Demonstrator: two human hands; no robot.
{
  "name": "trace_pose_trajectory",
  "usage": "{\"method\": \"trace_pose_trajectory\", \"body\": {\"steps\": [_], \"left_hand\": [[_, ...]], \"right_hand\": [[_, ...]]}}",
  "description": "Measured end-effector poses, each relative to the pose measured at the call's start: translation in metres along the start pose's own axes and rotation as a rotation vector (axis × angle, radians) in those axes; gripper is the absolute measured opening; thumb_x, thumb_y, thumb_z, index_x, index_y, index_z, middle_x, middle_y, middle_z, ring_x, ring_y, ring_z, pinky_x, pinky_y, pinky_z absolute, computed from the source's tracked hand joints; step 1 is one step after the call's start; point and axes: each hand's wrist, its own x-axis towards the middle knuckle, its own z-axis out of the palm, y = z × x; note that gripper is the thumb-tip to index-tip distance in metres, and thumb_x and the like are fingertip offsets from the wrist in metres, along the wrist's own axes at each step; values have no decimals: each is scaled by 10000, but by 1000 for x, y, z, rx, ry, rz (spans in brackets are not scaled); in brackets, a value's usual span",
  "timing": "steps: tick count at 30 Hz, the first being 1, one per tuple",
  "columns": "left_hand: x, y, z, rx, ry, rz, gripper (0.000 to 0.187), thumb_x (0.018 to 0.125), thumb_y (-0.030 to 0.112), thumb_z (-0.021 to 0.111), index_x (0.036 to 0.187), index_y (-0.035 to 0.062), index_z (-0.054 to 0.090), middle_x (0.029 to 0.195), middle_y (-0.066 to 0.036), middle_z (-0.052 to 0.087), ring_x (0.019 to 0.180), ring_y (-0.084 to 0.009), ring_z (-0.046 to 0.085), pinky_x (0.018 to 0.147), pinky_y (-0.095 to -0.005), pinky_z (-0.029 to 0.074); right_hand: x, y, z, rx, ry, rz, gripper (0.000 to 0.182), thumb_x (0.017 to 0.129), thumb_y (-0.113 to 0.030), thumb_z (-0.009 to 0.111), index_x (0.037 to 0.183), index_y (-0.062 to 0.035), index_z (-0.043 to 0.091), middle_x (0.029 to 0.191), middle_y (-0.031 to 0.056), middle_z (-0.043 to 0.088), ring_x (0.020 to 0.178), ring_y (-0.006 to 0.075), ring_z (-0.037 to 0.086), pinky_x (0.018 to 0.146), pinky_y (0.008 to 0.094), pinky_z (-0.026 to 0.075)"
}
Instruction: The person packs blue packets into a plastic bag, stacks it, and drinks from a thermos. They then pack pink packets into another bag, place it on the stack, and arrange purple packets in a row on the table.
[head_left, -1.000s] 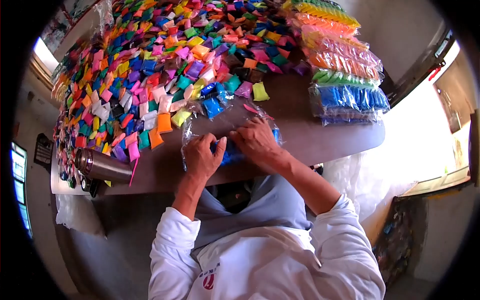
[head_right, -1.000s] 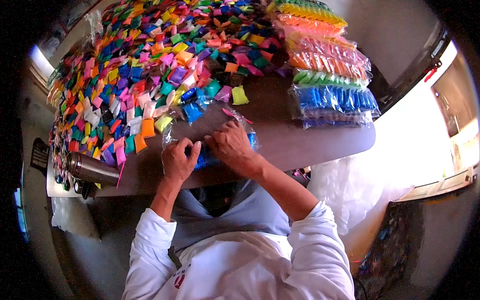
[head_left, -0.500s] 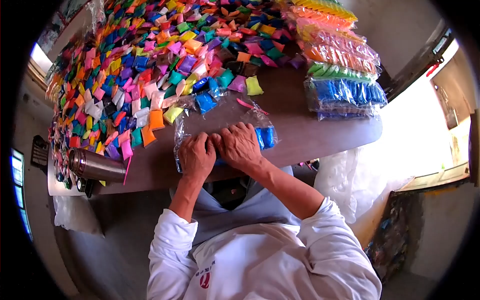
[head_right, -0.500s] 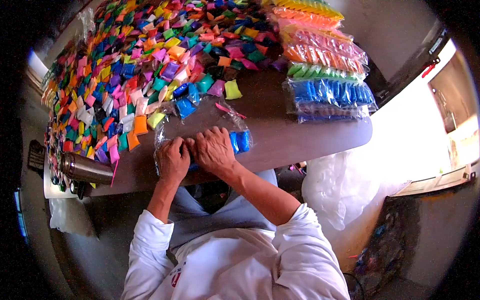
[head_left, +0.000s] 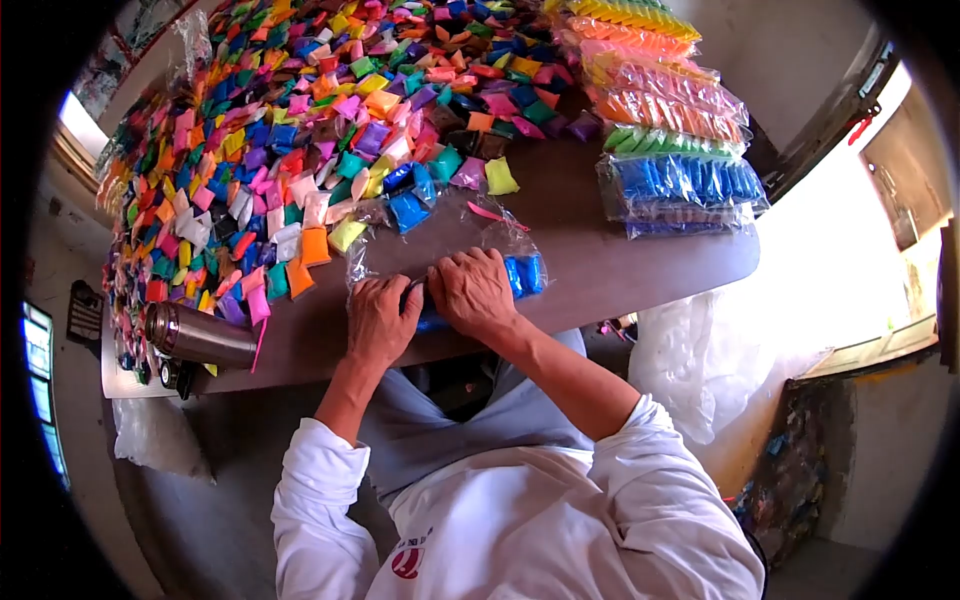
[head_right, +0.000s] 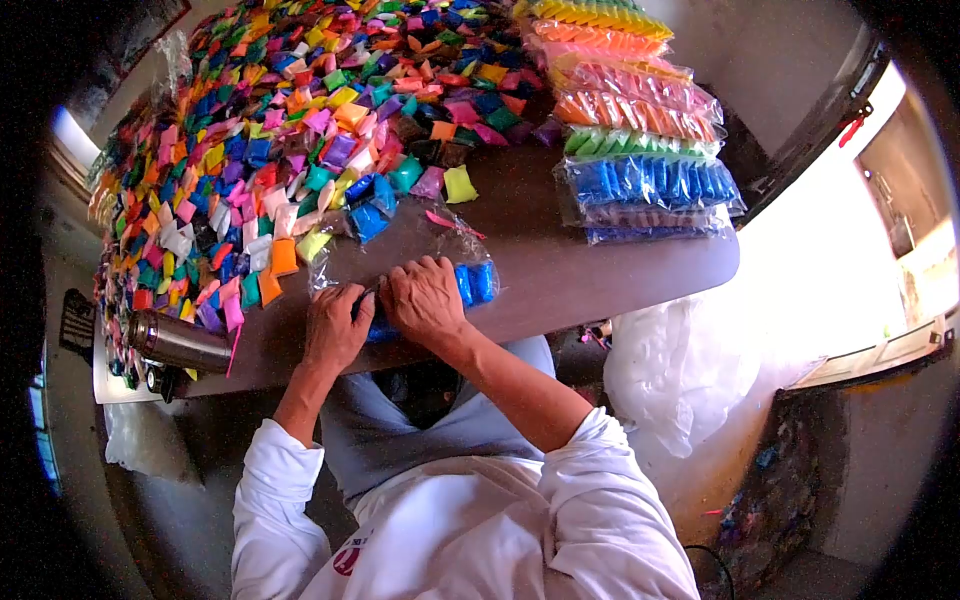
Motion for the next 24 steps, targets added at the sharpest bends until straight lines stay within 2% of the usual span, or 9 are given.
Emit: {"method": "trace_pose_trajectory", "body": {"steps": [4,8,10,13,16,18,20,22,24], "left_hand": [[-1,4,3,42,-53,-115,261,934,243,494,820,28,589,734,-159,616,735,-325,601,744,-459,441],[-2,6,6,92,-38,-130,262,932,239,494,805,32,591,730,-162,614,726,-319,596,713,-452,445],[-1,12,0,141,-106,-181,247,921,251,513,807,52,607,784,-142,657,770,-287,632,767,-442,474],[-7,8,5,88,-22,-154,258,920,270,513,806,58,607,776,-138,654,763,-287,629,775,-441,473],[-7,9,6,66,-23,-174,267,917,288,515,803,65,607,769,-134,652,760,-282,629,778,-439,472],[-7,8,8,61,-26,-176,269,916,294,516,803,67,607,769,-131,652,764,-280,630,778,-439,470],[-10,7,9,58,-31,-189,272,915,300,517,802,69,607,769,-129,652,767,-279,632,779,-438,469],[-9,7,9,70,-43,-194,271,913,301,520,800,71,608,775,-124,655,775,-274,635,782,-437,466],[-9,7,9,55,-33,-191,268,913,300,519,803,72,607,779,-122,657,776,-273,636,785,-438,465]], "right_hand": [[3,-1,-2,-23,-43,18,248,873,-255,523,774,-44,607,742,142,604,758,310,555,709,420,362],[3,1,-2,-34,-126,50,265,874,-285,535,789,-45,608,777,145,605,794,306,547,707,419,361],[-1,0,-6,-4,35,-34,278,869,-311,564,814,-42,607,867,160,595,842,303,528,736,422,372],[-7,3,-31,-73,76,-38,227,832,-271,633,849,-49,592,986,132,585,919,312,522,815,429,393],[-13,21,-39,-36,156,-94,240,845,-281,623,887,-45,606,990,156,563,950,308,520,865,442,385],[-17,39,-48,10,159,-100,185,847,-215,616,915,-44,601,985,143,575,967,323,526,858,436,405],[-20,61,-58,84,397,126,142,859,-146,585,943,-32,597,940,151,588,892,344,553,789,436,445],[-27,82,-64,102,389,322,124,868,-89,548,973,-36,590,862,162,590,795,365,576,709,446,472],[-38,91,-71,180,327,358,133,866,-113,551,959,-36,607,821,174,610,755,367,601,678,432,483]]}}
